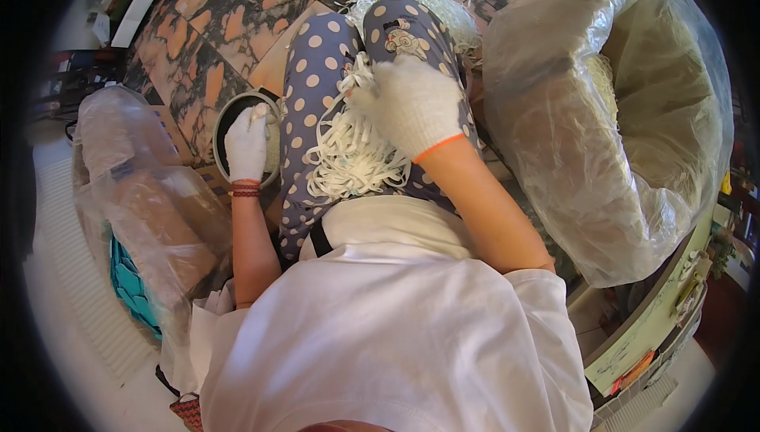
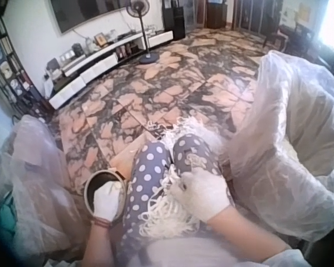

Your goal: The person repeatedly wraps and ties white plastic strips around small objects by hand.

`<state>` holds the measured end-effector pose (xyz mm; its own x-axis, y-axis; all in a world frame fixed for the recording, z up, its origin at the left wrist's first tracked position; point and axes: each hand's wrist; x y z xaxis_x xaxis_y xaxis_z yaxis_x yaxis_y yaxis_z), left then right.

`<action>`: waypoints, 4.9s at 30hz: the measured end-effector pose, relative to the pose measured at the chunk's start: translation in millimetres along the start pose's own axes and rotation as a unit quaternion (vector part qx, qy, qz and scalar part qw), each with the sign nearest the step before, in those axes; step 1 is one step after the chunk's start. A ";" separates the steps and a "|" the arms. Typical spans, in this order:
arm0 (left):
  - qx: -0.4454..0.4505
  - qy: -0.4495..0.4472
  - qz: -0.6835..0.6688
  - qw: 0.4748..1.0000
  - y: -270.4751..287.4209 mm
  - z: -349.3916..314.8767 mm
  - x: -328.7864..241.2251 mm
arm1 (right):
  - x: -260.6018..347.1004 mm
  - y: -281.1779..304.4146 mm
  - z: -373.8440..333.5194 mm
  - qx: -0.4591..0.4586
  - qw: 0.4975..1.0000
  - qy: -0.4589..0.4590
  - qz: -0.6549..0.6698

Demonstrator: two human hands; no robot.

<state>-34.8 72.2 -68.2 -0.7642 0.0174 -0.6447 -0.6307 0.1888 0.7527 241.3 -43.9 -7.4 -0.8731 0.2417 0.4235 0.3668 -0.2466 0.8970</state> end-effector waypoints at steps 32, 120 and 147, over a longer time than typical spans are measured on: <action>0.503 -0.221 -0.268 0.791 0.1 -67.7 -117.5 | -38.0 108.5 -26.4 -0.247 0.938 0.023 0.241; 0.428 -0.048 -0.343 0.835 -26.6 -71.1 -158.5 | -19.3 69.6 -42.5 -0.037 0.649 -0.263 0.713; 0.375 -0.191 -0.288 0.860 -17.8 -73.9 -136.8 | -18.4 66.9 -51.4 0.122 0.838 -0.079 0.526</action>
<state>71.0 -6.1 16.5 -0.1640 0.0028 -0.9865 -0.5165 0.8517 0.0883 265.5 -113.0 38.4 0.0212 0.1363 0.9904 0.9785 -0.2061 0.0074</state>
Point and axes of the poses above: each hand's wrist, its own z-axis towards the middle knuckle, its own y-axis out of the back of the hand, x = y × z, and after that the axes turned 3 degrees about -x, right-handed
